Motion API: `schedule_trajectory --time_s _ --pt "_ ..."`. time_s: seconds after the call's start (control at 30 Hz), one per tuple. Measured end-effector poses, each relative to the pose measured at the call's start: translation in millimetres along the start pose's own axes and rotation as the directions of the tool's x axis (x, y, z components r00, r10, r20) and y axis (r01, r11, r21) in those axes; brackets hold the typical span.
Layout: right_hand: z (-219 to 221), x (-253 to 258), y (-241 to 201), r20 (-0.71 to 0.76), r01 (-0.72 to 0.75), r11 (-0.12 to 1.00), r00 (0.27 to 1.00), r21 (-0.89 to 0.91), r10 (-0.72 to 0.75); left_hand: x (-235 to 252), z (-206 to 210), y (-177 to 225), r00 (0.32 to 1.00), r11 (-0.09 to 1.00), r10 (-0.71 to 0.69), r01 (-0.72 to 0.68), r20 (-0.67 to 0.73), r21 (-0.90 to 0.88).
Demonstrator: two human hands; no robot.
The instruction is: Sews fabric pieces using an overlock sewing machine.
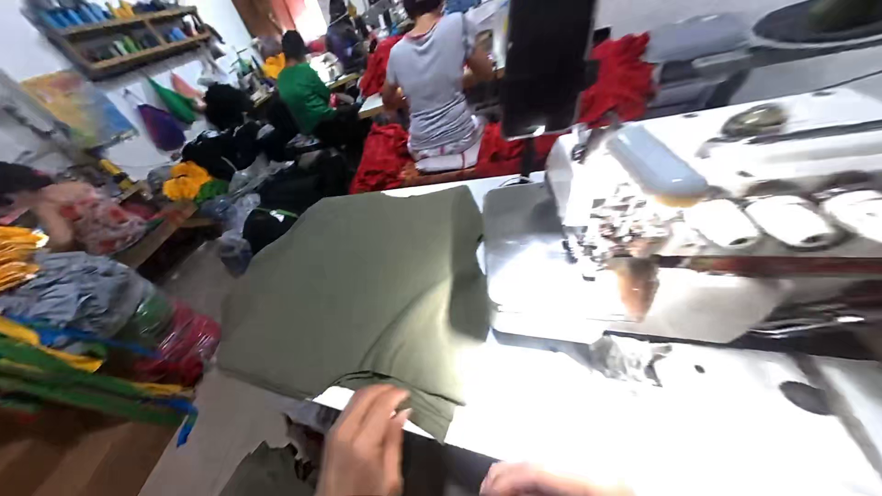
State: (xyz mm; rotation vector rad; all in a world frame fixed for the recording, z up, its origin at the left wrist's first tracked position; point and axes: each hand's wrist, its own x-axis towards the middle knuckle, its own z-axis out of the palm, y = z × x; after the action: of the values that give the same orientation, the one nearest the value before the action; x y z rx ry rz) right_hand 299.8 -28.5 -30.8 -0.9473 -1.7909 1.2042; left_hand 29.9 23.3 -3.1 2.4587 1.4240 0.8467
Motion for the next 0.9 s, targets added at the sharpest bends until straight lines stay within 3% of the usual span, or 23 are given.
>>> schedule_trajectory --time_s 0.07,0.13,0.2,0.3,0.37,0.4,0.47,0.53,0.63,0.7,0.8,0.9 --pt "-37.2 -9.9 -6.8 -0.196 -0.110 0.989 0.977 -0.101 0.088 39.8 40.1 12.1 0.989 0.988 0.148 -0.147 -0.015 0.034" --pt "-59.7 -24.3 9.0 -0.366 -0.203 0.964 0.921 -0.171 0.129 57.0 62.9 15.5 0.990 0.984 0.140 -0.142 0.029 0.109" --pt "-65.0 -37.5 20.4 -0.504 -0.255 0.964 0.845 -0.080 0.182 64.9 61.1 16.4 0.990 0.988 0.077 -0.092 0.120 0.122" --pt "-58.3 -38.6 20.1 -0.579 -0.256 0.967 0.787 0.010 0.214 77.3 30.2 20.5 0.910 0.983 -0.116 0.163 0.399 -0.085" --pt "-55.5 -32.9 22.7 -0.580 -0.278 0.956 0.796 -0.093 0.175 87.8 12.0 5.9 0.820 0.896 -0.152 0.350 0.552 -0.274" --pt "-54.3 -30.4 23.9 -0.581 -0.292 0.945 0.799 -0.150 0.155 91.0 5.9 -2.6 0.817 0.855 -0.137 0.383 0.560 -0.349" --pt "-53.6 -26.6 24.1 -0.583 -0.308 0.927 0.802 -0.213 0.132 100.9 -2.9 -11.3 0.886 0.878 -0.194 0.348 0.421 -0.328" --pt "-53.8 -26.2 22.9 -0.588 -0.312 0.923 0.799 -0.223 0.129 119.1 -4.0 -13.8 0.950 0.938 -0.277 0.299 0.144 -0.175" --pt "-55.0 -25.3 19.3 -0.587 -0.310 0.929 0.797 -0.202 0.138 172.2 -8.3 -24.0 0.959 0.968 -0.250 0.248 -0.130 -0.035" --pt "-56.0 -24.1 17.0 -0.592 -0.318 0.927 0.792 -0.197 0.146 223.2 -22.7 -28.7 0.984 0.983 -0.133 0.146 -0.115 0.109" --pt "-55.9 -23.6 16.2 -0.607 -0.328 0.927 0.779 -0.180 0.158 308.0 -59.1 -29.4 0.997 0.968 -0.083 0.082 -0.004 0.238" --pt "-53.3 -22.9 16.9 -0.641 -0.339 0.922 0.753 -0.187 0.147 363.4 -104.7 2.4 0.980 0.978 0.023 0.018 -0.196 0.208"
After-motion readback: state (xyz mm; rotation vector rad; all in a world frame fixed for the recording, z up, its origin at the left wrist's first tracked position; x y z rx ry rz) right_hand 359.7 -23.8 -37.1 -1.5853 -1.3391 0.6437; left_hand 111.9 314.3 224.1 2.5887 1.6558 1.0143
